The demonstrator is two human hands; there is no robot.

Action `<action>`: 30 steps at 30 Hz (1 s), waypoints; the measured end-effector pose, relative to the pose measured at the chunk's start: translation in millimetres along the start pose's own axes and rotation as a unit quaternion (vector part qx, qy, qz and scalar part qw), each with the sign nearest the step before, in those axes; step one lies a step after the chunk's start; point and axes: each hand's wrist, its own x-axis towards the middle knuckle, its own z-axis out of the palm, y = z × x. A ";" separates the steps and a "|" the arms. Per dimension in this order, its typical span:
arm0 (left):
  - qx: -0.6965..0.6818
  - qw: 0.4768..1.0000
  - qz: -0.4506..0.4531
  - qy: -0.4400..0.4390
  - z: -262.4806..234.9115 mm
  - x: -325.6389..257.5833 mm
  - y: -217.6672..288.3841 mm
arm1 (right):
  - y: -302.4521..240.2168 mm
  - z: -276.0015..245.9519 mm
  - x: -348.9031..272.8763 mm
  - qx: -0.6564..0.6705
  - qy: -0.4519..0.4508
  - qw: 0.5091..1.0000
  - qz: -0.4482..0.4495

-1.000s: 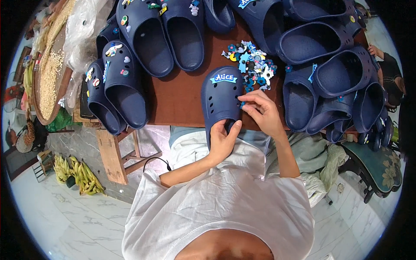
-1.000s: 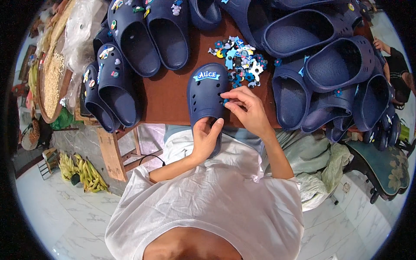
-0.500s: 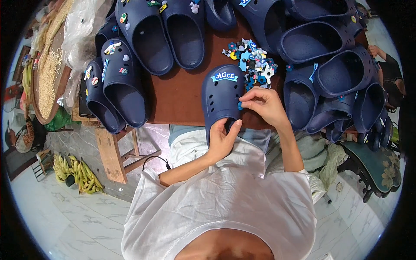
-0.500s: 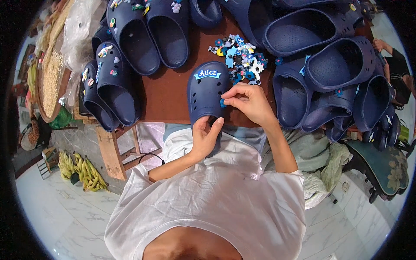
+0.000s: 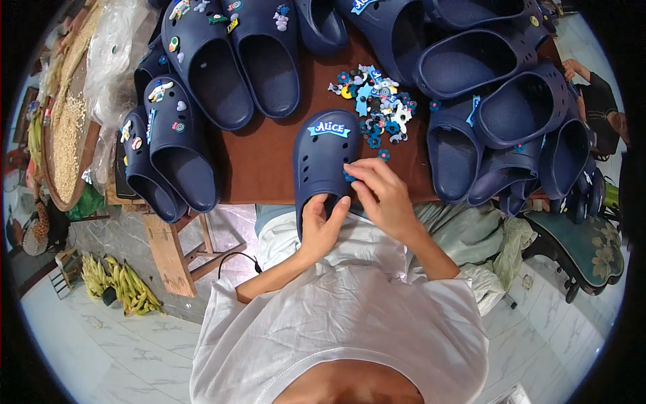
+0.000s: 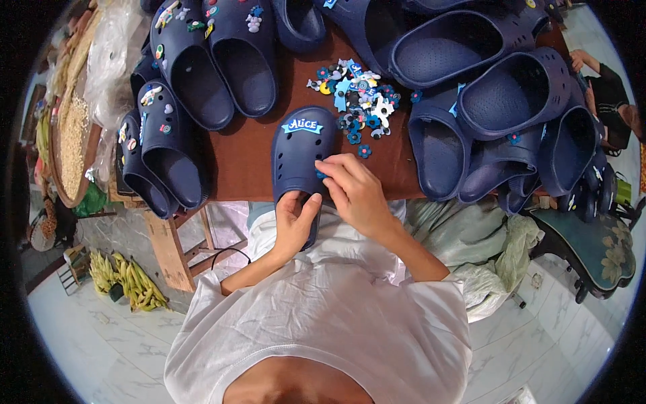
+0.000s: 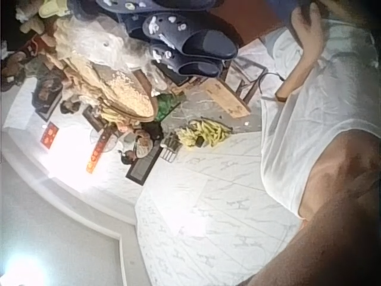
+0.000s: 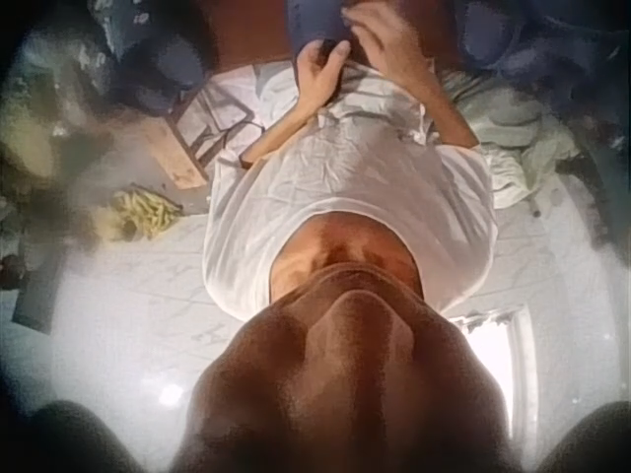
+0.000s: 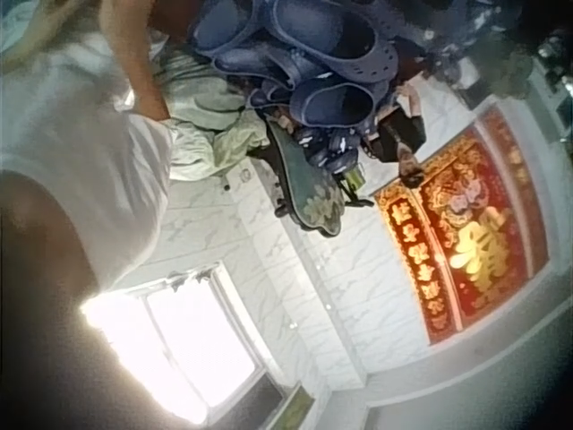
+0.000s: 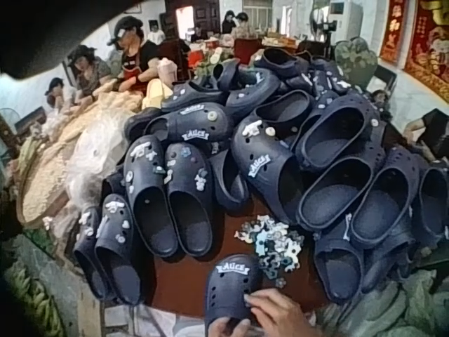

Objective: Decorating clogs with various charms by inserting them into the holes.

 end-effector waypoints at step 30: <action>-0.361 0.914 -0.152 0.109 -23.0 2.3 28.3 | 77.0 -16.7 81.7 -0.285 0.190 0.939 -0.038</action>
